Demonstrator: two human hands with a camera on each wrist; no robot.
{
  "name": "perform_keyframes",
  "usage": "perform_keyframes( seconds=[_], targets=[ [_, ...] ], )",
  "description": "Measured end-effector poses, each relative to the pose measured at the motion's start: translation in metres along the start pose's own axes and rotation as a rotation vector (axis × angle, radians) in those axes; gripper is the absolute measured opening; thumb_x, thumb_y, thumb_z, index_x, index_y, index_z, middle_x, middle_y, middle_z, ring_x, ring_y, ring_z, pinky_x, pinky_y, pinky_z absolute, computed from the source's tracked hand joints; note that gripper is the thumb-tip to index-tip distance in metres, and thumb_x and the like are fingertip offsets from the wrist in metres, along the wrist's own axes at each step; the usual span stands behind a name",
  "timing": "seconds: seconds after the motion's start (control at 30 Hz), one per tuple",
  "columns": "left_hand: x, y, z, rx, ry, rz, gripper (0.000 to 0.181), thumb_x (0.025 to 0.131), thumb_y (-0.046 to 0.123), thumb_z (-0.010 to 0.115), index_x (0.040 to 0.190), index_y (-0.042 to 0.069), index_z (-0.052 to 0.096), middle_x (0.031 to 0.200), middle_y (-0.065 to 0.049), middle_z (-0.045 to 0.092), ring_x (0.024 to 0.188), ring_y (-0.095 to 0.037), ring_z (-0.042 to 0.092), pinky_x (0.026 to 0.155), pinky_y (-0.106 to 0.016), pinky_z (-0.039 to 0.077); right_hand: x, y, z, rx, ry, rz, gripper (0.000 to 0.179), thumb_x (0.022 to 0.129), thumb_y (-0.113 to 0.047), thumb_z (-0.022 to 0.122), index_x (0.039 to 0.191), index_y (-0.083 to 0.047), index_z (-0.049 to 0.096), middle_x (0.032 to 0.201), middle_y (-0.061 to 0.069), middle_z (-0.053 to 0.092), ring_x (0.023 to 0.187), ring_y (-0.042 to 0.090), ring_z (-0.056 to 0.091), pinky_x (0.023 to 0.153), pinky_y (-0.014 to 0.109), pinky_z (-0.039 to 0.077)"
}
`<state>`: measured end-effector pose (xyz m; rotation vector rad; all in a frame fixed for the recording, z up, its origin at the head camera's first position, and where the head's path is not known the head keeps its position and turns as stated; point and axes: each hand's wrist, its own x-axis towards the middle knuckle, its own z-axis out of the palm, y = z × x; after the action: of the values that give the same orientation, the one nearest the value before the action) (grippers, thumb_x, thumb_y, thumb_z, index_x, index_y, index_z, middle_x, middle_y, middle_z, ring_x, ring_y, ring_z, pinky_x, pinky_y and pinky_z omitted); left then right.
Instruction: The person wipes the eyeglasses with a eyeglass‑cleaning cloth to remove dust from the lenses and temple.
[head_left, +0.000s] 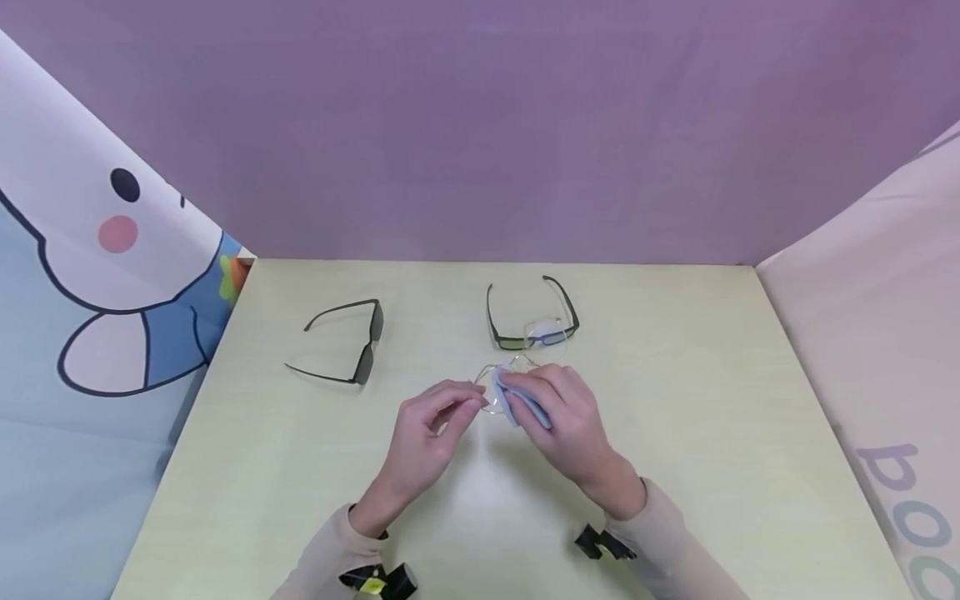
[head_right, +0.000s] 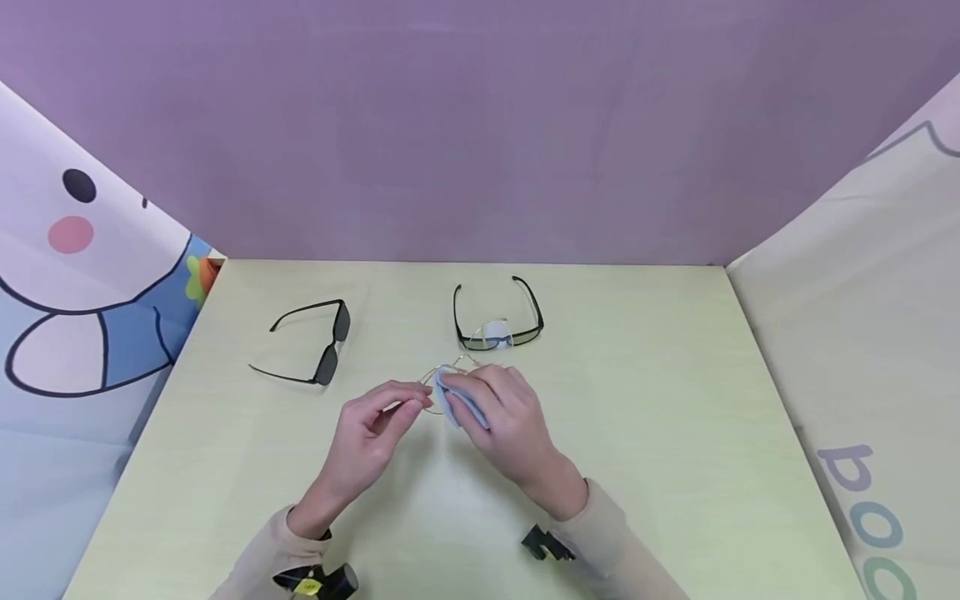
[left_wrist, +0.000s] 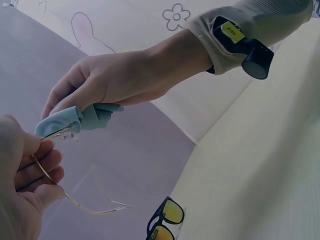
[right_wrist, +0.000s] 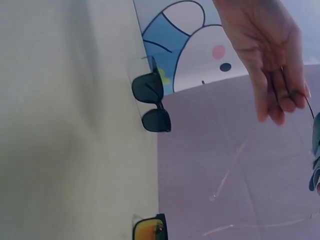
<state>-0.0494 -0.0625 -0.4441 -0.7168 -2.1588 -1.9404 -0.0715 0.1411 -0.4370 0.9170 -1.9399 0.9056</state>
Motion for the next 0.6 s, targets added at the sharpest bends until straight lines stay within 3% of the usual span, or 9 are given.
perform_keyframes(
  seconds=[0.17, 0.43, 0.6],
  targets=[
    [0.0014, -0.0003, 0.0008, -0.018, 0.010, 0.015, 0.016, 0.097, -0.011, 0.063, 0.108, -0.005, 0.073, 0.107, -0.018, 0.073, 0.101, -0.017, 0.071, 0.091, -0.028, 0.061, -0.0022, -0.0038, 0.0025, -0.006, -0.033, -0.077, 0.024, 0.105, -0.020, 0.061, 0.107, -0.002, 0.076, 0.087, 0.004, 0.066, 0.069, 0.016, 0.059, 0.058, 0.026, 0.046],
    [0.0008, 0.0008, 0.0004, 0.003, -0.007, -0.006, 0.012, 0.098, -0.007, 0.064, 0.104, -0.003, 0.073, 0.109, -0.018, 0.073, 0.104, -0.020, 0.071, 0.090, -0.028, 0.061, 0.0026, 0.0050, -0.0017, -0.019, 0.040, 0.038, 0.027, 0.105, -0.024, 0.061, 0.106, -0.001, 0.075, 0.092, 0.009, 0.068, 0.074, 0.022, 0.061, 0.062, 0.031, 0.048],
    [0.0010, -0.0001, -0.0001, -0.012, 0.002, 0.005, 0.015, 0.098, -0.009, 0.062, 0.107, -0.005, 0.073, 0.109, -0.019, 0.073, 0.102, -0.019, 0.072, 0.090, -0.029, 0.061, -0.0022, -0.0010, 0.0025, 0.012, -0.026, -0.058, 0.024, 0.105, -0.021, 0.061, 0.107, -0.001, 0.075, 0.089, 0.005, 0.066, 0.071, 0.017, 0.059, 0.060, 0.027, 0.048]
  ],
)
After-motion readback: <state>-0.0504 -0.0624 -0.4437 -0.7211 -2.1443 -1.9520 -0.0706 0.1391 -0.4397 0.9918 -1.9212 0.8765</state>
